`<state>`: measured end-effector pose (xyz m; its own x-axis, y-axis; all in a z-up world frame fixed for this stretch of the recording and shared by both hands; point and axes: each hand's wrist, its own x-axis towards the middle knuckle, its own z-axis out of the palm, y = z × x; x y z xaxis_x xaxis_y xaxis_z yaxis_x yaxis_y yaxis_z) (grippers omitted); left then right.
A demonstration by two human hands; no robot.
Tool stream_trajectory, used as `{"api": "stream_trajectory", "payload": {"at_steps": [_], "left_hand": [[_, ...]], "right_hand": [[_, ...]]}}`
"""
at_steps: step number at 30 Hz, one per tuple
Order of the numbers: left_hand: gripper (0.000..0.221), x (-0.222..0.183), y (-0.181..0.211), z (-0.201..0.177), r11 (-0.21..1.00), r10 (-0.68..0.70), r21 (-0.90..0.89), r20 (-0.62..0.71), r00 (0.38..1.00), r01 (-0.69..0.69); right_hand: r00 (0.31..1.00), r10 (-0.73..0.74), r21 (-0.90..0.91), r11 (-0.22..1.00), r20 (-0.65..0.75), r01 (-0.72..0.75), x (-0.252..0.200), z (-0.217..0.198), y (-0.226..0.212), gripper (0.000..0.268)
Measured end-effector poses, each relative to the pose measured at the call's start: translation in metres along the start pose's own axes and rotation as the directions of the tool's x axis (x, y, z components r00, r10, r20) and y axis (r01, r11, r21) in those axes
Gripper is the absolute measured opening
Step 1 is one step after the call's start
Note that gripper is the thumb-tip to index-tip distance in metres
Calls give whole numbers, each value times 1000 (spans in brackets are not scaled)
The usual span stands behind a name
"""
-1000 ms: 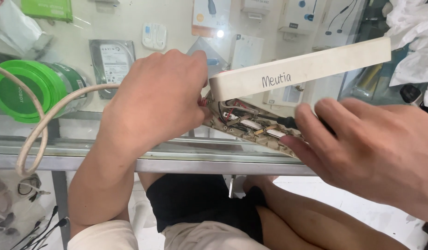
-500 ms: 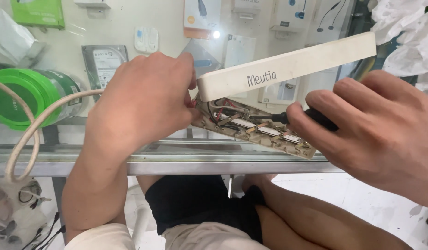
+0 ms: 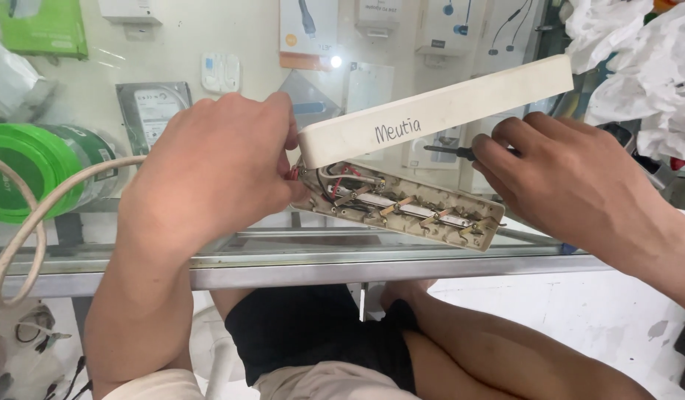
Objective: Repairing a power strip by opening the casing with a screwdriver and adjusting internal wiring
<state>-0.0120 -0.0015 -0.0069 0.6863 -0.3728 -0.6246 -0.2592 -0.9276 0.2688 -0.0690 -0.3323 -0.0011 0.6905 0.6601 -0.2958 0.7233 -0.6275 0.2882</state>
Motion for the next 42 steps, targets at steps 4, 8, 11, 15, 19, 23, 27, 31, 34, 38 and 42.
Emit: {"api": "stream_trajectory", "payload": {"at_steps": [4,8,11,15,19,23,27,31,34,38,42], "left_hand": [[37,0,-1,1,1000,2,-21,-7,1000,-2],[37,-1,1,-2,1000,-13,-21,16,1000,13],[36,-1,1,0,1000,-19,-9,21,1000,19],[35,-2,2,-1,1000,-18,-1,17,1000,18],[38,-2,3,-4,999,-33,-25,44,998,34],[37,-1,0,0,1000,-11,-5,16,1000,12],[41,-1,-1,1,1000,-1,3,15,1000,1],[37,-2,0,0,1000,5,1,-1,1000,-5],[35,-2,0,0,1000,-18,-4,17,1000,18],[42,0,-2,5,1000,23,16,-27,999,-23],[41,1,-3,3,1000,23,18,3,1000,-23]], "right_hand": [[998,-26,11,1000,-53,27,1,0,0,13],[996,-50,-76,996,-68,45,2,-5,1,26],[990,-35,30,999,-136,39,5,-4,-2,27],[974,60,147,989,-217,-28,12,1,-8,25],[974,140,127,985,-181,-118,6,7,-10,37],[975,206,103,975,-88,-197,-4,10,-6,43],[974,156,-12,987,-166,-160,-7,26,-3,31],[967,153,48,988,-204,-146,-6,36,-2,51],[963,152,25,988,-222,-150,-4,36,-2,34],[954,116,78,992,-277,-98,-2,17,-5,33],[927,29,176,984,-373,40,3,-9,-15,16]]}}
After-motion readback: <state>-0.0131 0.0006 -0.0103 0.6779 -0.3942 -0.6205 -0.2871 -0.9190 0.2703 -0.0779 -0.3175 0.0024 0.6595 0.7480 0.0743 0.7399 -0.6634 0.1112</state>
